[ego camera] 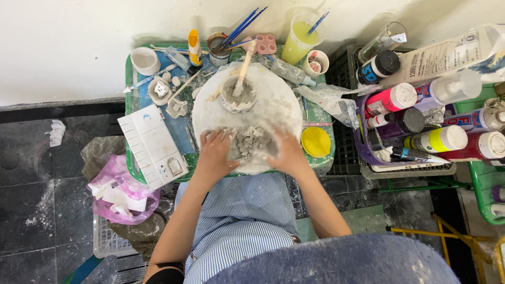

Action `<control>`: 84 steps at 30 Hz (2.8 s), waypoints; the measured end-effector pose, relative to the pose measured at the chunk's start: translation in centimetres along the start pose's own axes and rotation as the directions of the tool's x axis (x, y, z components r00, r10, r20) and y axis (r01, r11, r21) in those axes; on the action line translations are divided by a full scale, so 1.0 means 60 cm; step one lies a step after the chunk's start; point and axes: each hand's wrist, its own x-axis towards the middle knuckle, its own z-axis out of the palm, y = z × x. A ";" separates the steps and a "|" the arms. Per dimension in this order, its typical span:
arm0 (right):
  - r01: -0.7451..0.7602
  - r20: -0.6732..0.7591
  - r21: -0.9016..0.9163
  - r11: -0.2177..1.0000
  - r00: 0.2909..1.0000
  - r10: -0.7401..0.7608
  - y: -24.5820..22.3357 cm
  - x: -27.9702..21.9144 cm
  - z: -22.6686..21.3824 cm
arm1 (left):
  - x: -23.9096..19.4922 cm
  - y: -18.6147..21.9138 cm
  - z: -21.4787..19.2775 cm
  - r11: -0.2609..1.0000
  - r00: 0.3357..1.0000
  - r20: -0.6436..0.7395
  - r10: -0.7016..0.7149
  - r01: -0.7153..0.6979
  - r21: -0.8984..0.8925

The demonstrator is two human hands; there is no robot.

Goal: The person molds and shapes a mass of wet clay by hand on a rotating work surface, pressing and smoothing different sections.

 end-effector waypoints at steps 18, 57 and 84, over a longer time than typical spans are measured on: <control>0.061 -0.017 0.110 0.992 0.998 -0.059 0.066 -0.009 0.007 | 0.026 0.031 0.063 0.999 0.992 -0.121 -0.026 0.022 -0.038; -0.121 -0.130 0.640 0.759 0.956 0.263 0.066 0.039 0.012 | -0.035 -0.014 0.108 0.949 0.938 -0.322 -0.126 0.020 -0.313; 0.030 -0.467 0.452 0.891 0.860 0.208 0.120 0.067 -0.037 | -0.022 -0.020 0.092 0.994 0.945 -0.315 -0.087 0.061 -0.094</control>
